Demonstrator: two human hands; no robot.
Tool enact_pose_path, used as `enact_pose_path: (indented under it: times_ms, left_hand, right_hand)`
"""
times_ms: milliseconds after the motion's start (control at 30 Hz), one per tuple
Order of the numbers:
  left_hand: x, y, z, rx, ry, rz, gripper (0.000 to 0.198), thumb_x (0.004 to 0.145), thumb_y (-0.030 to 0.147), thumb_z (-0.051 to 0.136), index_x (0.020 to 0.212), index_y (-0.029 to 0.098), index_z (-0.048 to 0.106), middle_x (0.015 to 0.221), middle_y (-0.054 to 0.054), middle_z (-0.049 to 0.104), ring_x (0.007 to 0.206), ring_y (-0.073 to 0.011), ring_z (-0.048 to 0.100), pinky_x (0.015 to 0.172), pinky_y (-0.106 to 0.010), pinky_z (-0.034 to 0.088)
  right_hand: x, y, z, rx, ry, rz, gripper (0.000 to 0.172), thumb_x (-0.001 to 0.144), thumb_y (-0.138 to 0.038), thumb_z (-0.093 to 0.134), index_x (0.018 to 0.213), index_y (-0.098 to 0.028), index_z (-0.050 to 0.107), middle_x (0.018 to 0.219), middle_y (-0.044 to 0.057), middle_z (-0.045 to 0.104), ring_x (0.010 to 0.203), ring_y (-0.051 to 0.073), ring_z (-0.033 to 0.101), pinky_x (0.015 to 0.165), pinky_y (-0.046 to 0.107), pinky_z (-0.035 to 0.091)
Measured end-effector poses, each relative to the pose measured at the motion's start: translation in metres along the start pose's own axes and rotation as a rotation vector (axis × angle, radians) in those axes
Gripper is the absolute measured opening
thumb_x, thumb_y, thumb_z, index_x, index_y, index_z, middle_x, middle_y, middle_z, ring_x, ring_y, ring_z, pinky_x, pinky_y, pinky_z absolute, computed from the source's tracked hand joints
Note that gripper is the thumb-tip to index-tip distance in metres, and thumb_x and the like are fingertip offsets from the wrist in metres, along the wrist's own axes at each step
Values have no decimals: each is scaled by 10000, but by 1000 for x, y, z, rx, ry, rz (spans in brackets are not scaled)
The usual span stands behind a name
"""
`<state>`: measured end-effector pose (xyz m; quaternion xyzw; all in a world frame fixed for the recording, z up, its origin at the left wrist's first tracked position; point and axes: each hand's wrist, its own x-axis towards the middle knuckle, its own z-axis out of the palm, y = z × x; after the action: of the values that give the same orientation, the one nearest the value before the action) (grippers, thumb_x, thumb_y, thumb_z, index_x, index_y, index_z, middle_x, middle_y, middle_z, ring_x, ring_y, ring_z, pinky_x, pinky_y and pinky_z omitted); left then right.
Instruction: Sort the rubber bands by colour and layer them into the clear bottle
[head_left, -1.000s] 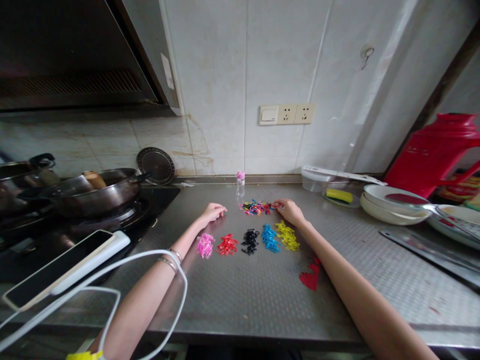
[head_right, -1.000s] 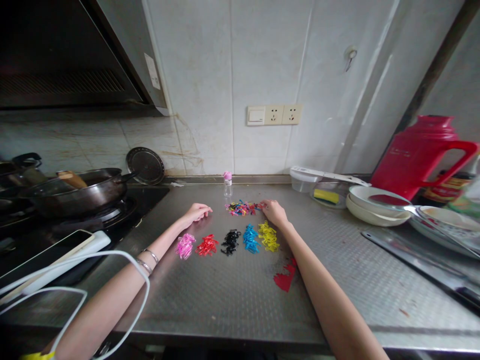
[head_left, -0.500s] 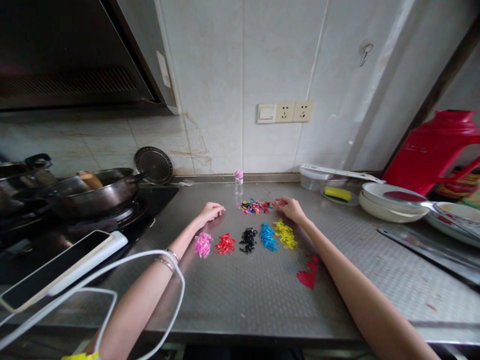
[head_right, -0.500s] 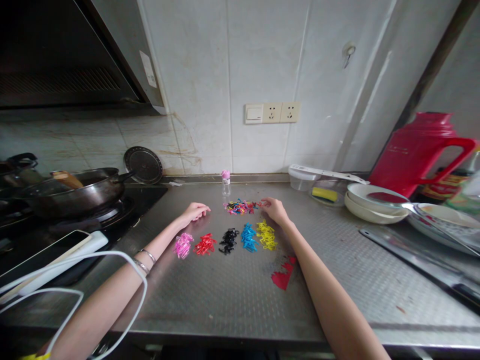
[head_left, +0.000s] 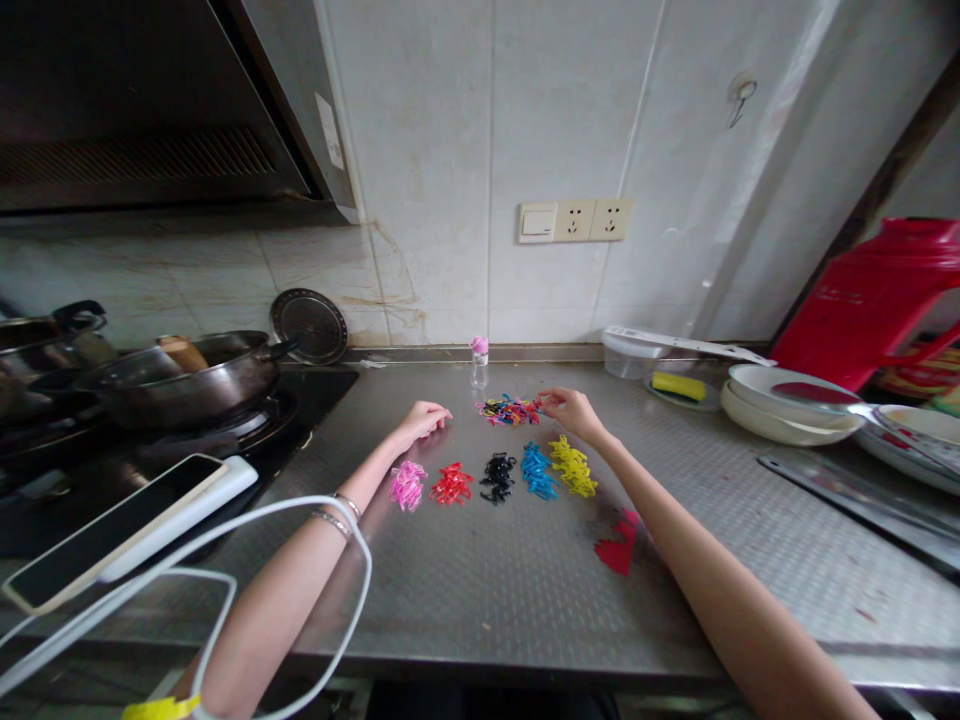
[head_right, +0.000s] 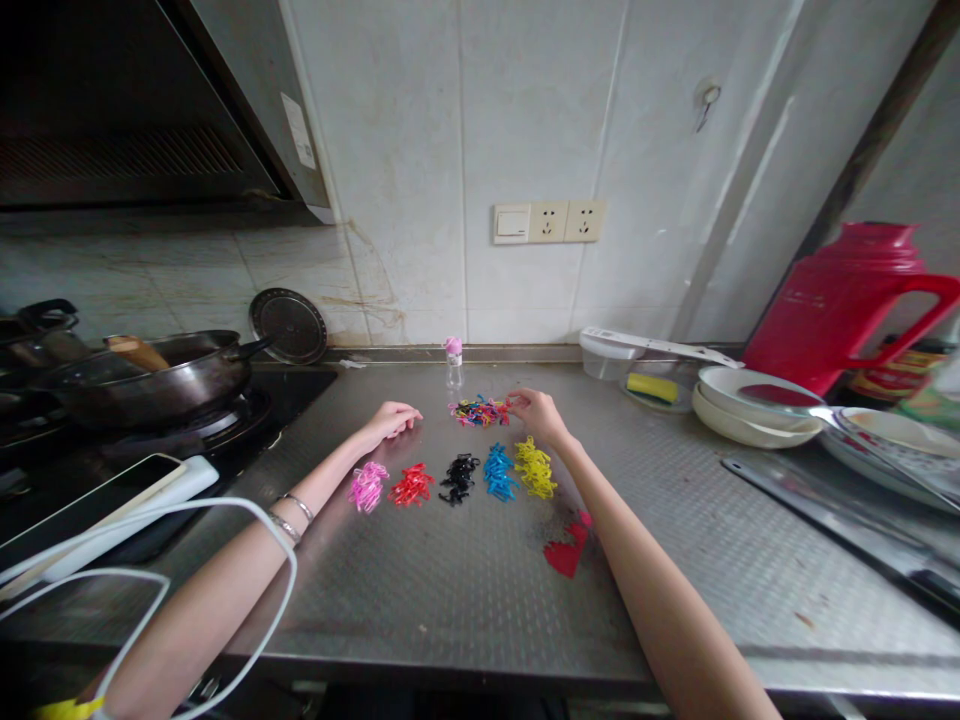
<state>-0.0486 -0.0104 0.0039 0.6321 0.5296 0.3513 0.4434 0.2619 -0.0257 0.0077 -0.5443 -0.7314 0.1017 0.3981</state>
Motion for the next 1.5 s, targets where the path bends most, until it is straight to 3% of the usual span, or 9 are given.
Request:
enact_pose_path:
  times_ms: [100, 333, 567, 733, 900, 1067, 1233, 1500]
  left_hand:
    - [-1, 0, 0, -3, 2, 6, 186, 709, 255, 507, 736, 103, 611, 542, 27, 469, 352, -21, 290, 330, -175, 160]
    - [-1, -1, 0, 22, -7, 33, 210, 700, 291, 519, 737, 108, 617, 541, 33, 464, 350, -17, 279, 326, -168, 148]
    - [2, -6, 1, 51, 9, 47, 214, 698, 292, 502, 731, 115, 617, 537, 34, 464, 351, -22, 294, 330, -165, 175]
    - [5, -8, 3, 120, 34, 74, 216, 692, 285, 504, 709, 112, 633, 522, 26, 492, 374, -31, 324, 361, -164, 221]
    - [10, -4, 7, 247, 17, 156, 195, 663, 248, 540, 686, 93, 656, 553, -23, 574, 468, -77, 452, 439, -181, 323]
    - [20, 5, 14, 347, -67, 307, 186, 639, 207, 557, 731, 90, 669, 688, -67, 653, 617, -128, 560, 591, -218, 409]
    - [32, 11, 30, 503, -30, 404, 209, 656, 220, 556, 763, 95, 684, 705, -78, 664, 632, -146, 570, 596, -231, 403]
    - [42, 9, 54, 579, 51, 433, 224, 699, 246, 549, 790, 105, 696, 768, -111, 676, 636, -156, 581, 612, -244, 396]
  right_hand:
    - [-2, -31, 12, 27, -87, -108, 269, 699, -184, 541, 945, -154, 647, 744, 32, 668, 680, 129, 581, 647, 209, 421]
    - [-25, -104, 37, 93, -461, -383, 266, 683, -121, 525, 908, -156, 663, 745, 23, 655, 640, 103, 555, 603, 180, 400]
    - [-45, -135, 42, 54, -563, -450, 309, 674, -102, 532, 939, -199, 659, 789, 4, 660, 694, 102, 559, 669, 186, 395]
    - [-31, -119, 33, 101, -423, -409, 248, 714, -166, 533, 927, -167, 660, 815, 33, 662, 705, 112, 567, 669, 202, 413]
    - [-6, -74, 9, 67, -182, -217, 215, 741, -231, 520, 878, -178, 676, 806, 35, 678, 693, 133, 581, 661, 226, 432]
    - [4, -28, -8, 33, -28, -68, 211, 722, -228, 528, 854, -164, 679, 767, 43, 683, 700, 149, 602, 660, 230, 442]
    - [5, -3, -8, -3, -3, -19, 218, 706, -225, 527, 844, -157, 681, 738, 47, 680, 683, 152, 608, 643, 229, 444]
    - [4, 7, -6, -29, -22, -1, 228, 707, -232, 520, 853, -165, 682, 751, 49, 684, 695, 154, 612, 651, 233, 449]
